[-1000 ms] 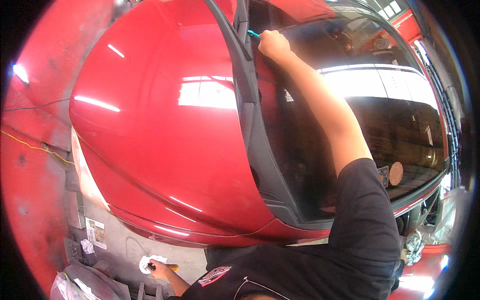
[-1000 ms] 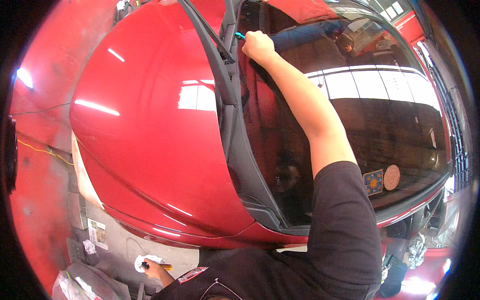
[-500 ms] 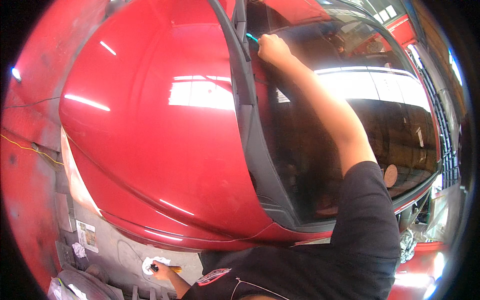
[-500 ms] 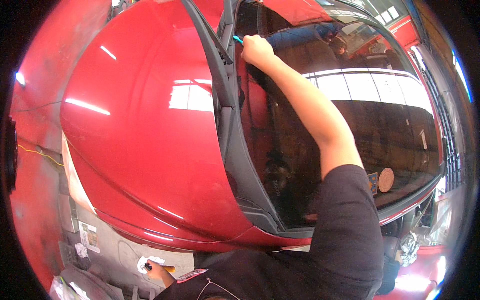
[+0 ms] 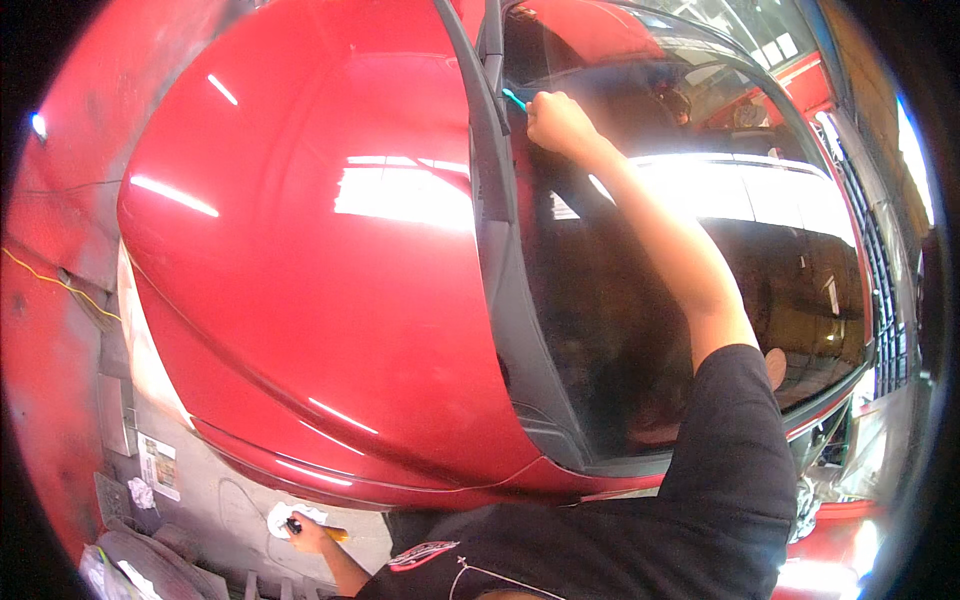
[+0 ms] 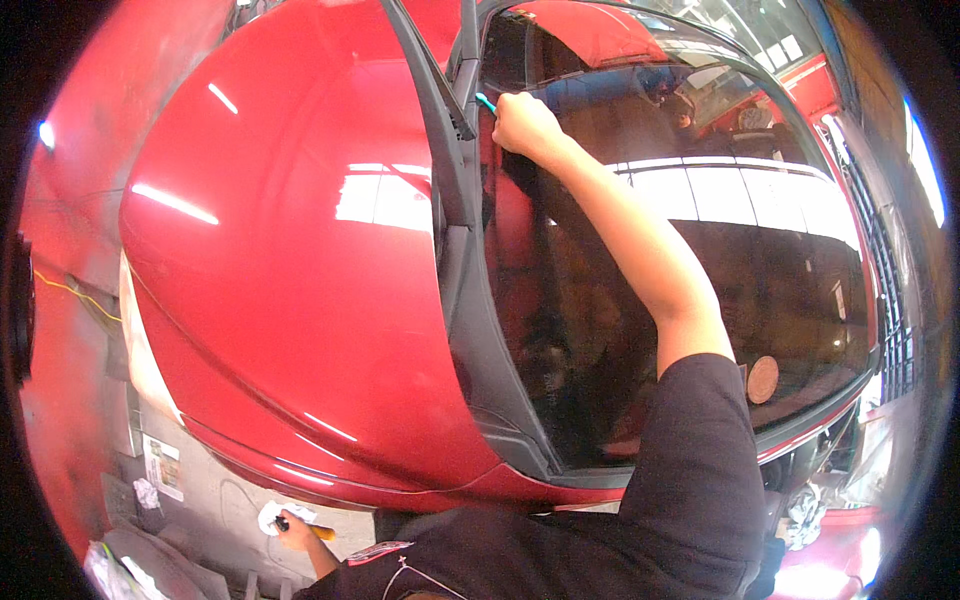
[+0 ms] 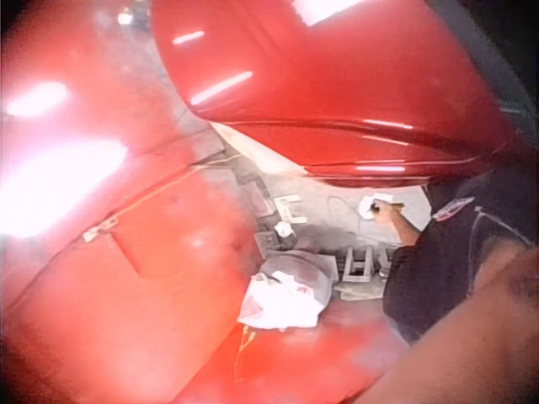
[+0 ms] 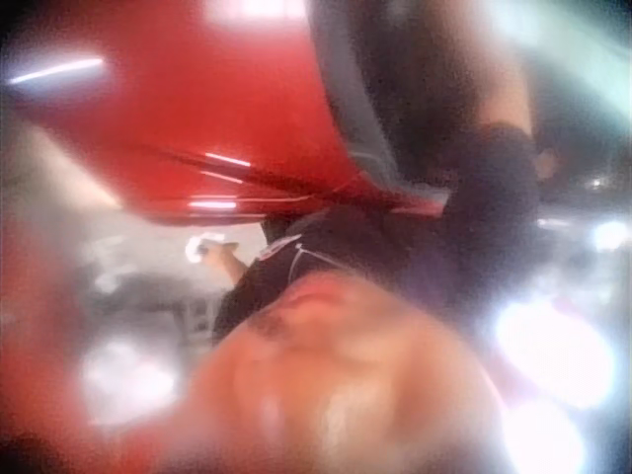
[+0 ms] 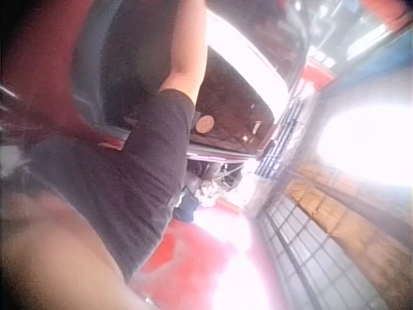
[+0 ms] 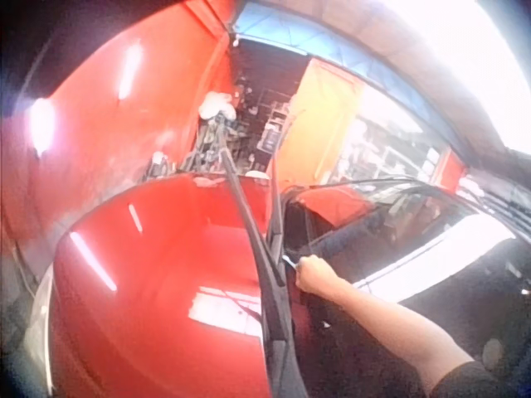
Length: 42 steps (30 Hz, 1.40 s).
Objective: The person cleans the window seals and glass of a red car using a toothbrush and a white cloth. They apply a liquid from a small bottle to the brush and wipe the treated areas, working along the edges of the rear and side windows.
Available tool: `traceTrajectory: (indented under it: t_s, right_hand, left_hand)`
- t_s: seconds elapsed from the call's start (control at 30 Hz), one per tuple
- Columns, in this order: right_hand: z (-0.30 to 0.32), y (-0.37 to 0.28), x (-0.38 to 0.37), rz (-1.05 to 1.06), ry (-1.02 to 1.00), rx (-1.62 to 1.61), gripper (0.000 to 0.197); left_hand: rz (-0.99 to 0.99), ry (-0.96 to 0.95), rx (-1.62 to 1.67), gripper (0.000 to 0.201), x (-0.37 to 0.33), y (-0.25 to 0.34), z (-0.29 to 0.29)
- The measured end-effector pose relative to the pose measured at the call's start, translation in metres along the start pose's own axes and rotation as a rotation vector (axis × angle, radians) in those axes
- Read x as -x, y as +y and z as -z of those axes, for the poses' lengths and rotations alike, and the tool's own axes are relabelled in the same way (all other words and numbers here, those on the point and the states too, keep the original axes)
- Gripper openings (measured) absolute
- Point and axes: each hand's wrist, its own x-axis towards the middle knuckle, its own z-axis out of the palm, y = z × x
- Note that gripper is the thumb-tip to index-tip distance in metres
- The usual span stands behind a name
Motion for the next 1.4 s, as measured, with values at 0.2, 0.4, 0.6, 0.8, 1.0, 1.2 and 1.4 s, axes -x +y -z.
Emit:
traceTrajectory:
  t_s: [0.2, 0.4, 0.6, 0.8, 1.0, 1.2, 1.4]
  right_hand:
    - [-0.014, 0.008, -0.038, -0.066, 0.088, 0.038, 0.02]
    - [0.003, 0.004, -0.008, -0.011, -0.028, -0.023, 0.019]
    - [-0.005, 0.001, -0.03, -0.08, 0.052, 0.023, 0.022]
    - [-0.001, 0.0, 0.0, -0.017, 0.031, 0.004, 0.02]
    - [0.002, -0.002, -0.002, -0.06, 0.055, -0.008, 0.019]
    - [0.008, -0.028, 0.014, -0.056, -0.009, 0.003, 0.021]
    - [-0.002, -0.01, 0.012, -0.113, 0.089, -0.052, 0.018]
  left_hand:
    - [-0.054, -0.004, -0.109, 0.05, 0.007, 0.029, 0.007]
    - [-0.063, -0.018, 0.008, 0.046, 0.001, 0.024, 0.001]
    - [-0.095, -0.016, -0.137, 0.048, 0.001, 0.013, -0.003]
    - [-0.075, 0.051, -0.078, 0.047, -0.009, -0.004, 0.001]
    - [-0.026, -0.03, -0.116, 0.05, -0.006, 0.007, 0.015]
    - [-0.104, -0.098, 0.039, 0.054, -0.009, 0.004, 0.015]
    - [-0.102, -0.085, -0.086, 0.052, -0.019, 0.002, 0.01]
